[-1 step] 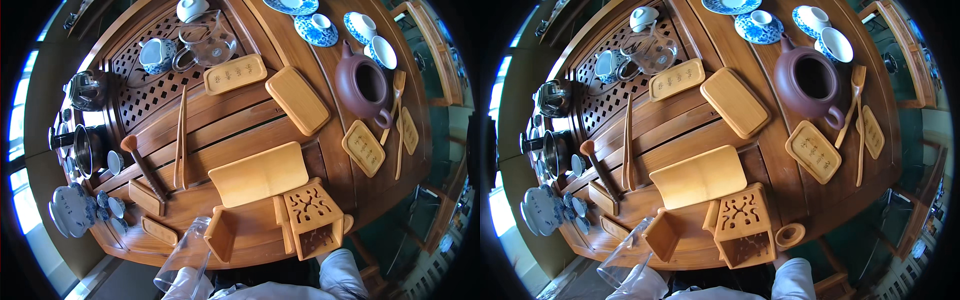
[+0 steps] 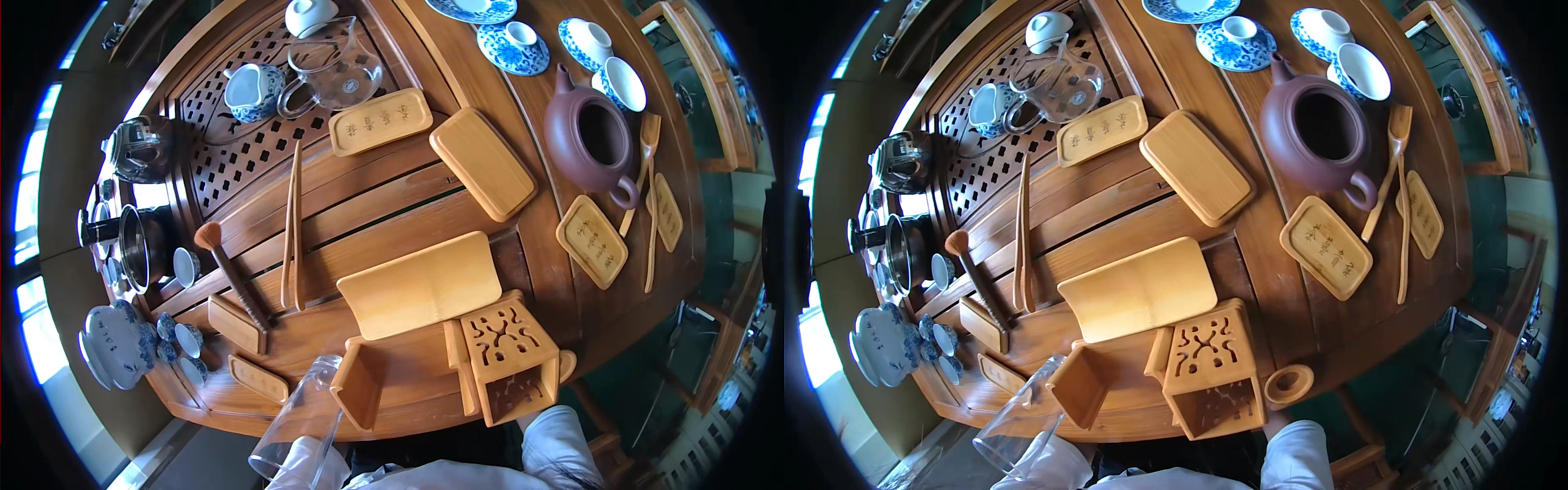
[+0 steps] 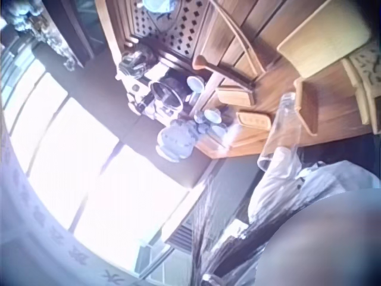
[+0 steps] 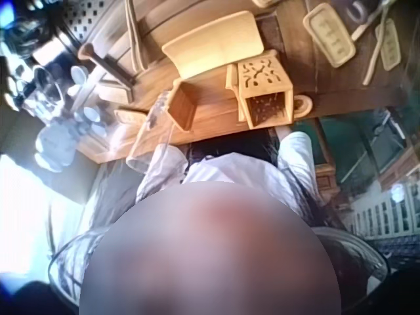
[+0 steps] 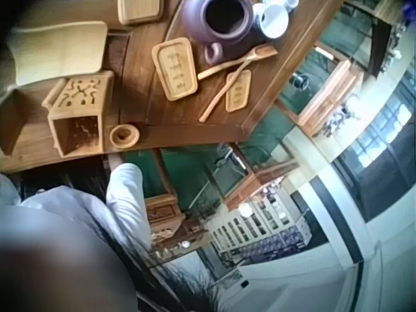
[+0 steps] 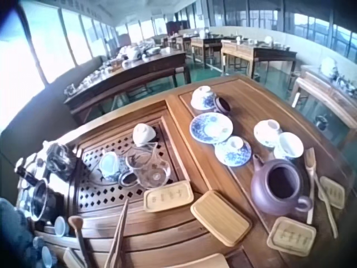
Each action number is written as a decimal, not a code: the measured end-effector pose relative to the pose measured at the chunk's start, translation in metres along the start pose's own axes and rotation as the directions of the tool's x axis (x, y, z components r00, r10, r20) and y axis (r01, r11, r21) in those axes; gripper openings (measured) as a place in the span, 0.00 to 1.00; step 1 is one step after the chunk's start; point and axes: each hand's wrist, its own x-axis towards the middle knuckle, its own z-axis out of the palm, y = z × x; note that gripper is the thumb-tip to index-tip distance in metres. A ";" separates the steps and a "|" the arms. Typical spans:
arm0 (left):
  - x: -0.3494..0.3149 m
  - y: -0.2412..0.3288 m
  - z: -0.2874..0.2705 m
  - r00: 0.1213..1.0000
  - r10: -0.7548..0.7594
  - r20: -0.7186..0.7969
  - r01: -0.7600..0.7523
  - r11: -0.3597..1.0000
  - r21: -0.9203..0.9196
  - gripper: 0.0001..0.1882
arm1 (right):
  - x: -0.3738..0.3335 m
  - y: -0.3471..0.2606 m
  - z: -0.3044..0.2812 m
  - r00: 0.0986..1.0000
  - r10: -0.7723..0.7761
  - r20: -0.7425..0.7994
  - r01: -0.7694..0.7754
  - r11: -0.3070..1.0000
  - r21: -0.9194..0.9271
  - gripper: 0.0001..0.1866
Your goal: Clean and organize various components of a wooden tea set using a cloth.
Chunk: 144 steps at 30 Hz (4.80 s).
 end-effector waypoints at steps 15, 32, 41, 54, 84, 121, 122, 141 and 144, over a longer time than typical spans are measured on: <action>-0.013 -0.049 0.047 0.998 -0.062 -0.012 0.057 0.974 -0.220 0.26 | 0.061 0.005 -0.029 0.980 -0.139 -0.142 0.116 0.980 -0.159 0.25; -0.186 -0.092 0.030 0.926 0.293 -0.237 -0.273 0.955 0.112 0.26 | 0.040 -0.012 -0.078 0.880 -0.061 -0.470 0.060 0.998 -0.017 0.20; -0.286 -0.045 -0.013 0.644 0.553 -0.528 -0.693 0.714 -0.097 0.34 | -0.081 0.023 -0.303 -0.284 0.026 -0.959 -0.071 0.996 0.048 0.05; -0.206 0.111 0.061 0.445 0.795 -0.413 -0.892 0.435 -0.123 0.18 | 0.056 0.070 -0.447 0.350 0.064 -0.935 0.126 0.985 0.115 0.44; -0.205 0.202 0.108 0.331 0.840 -0.431 -0.943 0.275 -0.187 0.21 | -0.009 -0.062 -0.377 -0.205 0.288 -0.936 0.817 0.577 -0.001 0.27; -0.191 0.235 0.169 -0.283 0.958 -0.047 -0.740 -0.187 0.646 0.26 | 0.084 -0.272 -0.289 0.644 -0.597 -0.479 0.066 -0.580 0.812 0.32; -0.188 0.231 0.168 -0.261 0.965 -0.036 -0.744 -0.177 0.645 0.21 | 0.075 -0.274 -0.290 0.706 -0.572 -0.417 0.129 -0.475 0.871 0.33; -0.195 0.226 0.149 0.299 0.710 -0.637 -0.953 0.189 -0.237 0.12 | 0.073 -0.284 -0.278 0.739 0.003 -0.673 0.673 -0.002 0.739 0.20; -0.193 0.227 0.151 0.285 0.712 -0.642 -0.947 0.104 -0.304 0.16 | 0.076 -0.275 -0.280 0.718 0.009 -0.696 0.696 -0.028 0.718 0.22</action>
